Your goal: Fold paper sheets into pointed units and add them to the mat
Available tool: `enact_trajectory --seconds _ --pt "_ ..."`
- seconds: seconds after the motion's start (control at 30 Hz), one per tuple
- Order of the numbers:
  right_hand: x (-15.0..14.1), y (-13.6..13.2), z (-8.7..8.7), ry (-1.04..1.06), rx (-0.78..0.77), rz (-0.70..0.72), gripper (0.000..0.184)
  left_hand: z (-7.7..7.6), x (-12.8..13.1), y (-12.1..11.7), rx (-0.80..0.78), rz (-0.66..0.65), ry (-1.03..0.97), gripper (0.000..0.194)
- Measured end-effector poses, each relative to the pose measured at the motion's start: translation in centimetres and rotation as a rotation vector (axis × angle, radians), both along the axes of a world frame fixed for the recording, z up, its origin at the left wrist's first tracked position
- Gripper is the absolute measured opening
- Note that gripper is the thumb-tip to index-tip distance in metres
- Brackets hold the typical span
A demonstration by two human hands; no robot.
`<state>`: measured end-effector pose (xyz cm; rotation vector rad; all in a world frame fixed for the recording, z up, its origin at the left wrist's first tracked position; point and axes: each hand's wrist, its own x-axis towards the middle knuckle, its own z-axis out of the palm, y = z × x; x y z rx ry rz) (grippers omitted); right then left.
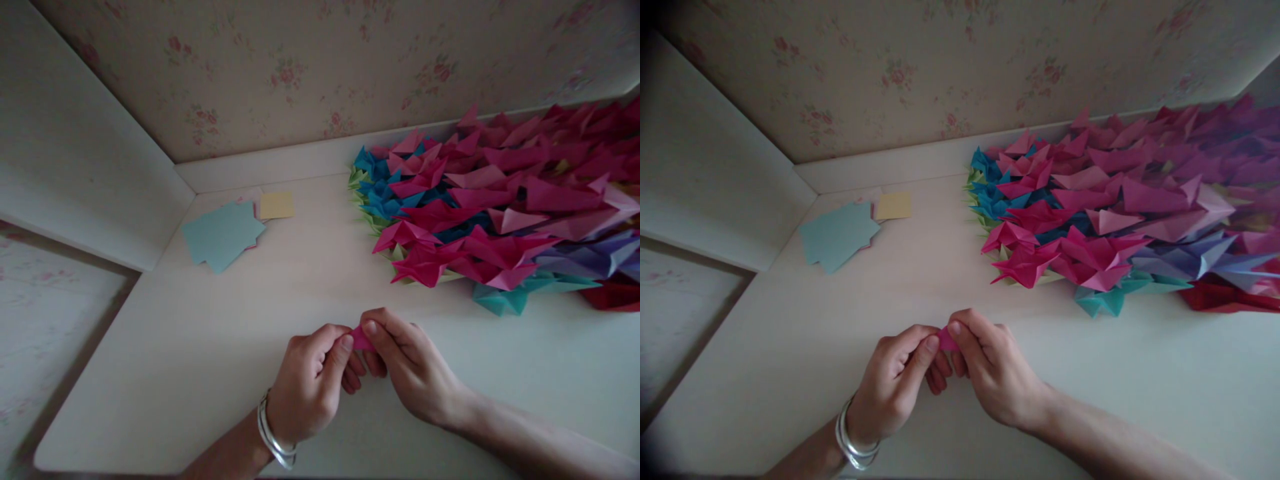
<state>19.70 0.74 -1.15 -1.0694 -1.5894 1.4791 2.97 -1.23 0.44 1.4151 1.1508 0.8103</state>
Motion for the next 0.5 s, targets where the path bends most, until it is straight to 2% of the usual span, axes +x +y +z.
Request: enact_trajectory --seconds 0.13,0.3,0.5 --pt "-0.01 -0.02 -0.23 0.043 -0.043 -0.021 0.035 -0.16 0.06 0.01 0.026 0.028 0.010 0.032" --pt "0.13 0.41 -0.21 0.114 -0.197 0.095 0.027 -0.42 -0.27 0.18 0.034 0.073 0.045 0.029" --pt "0.35 0.63 0.37 0.072 -0.201 0.158 0.037 -0.24 -0.33 0.24 0.066 0.069 0.072 0.025"
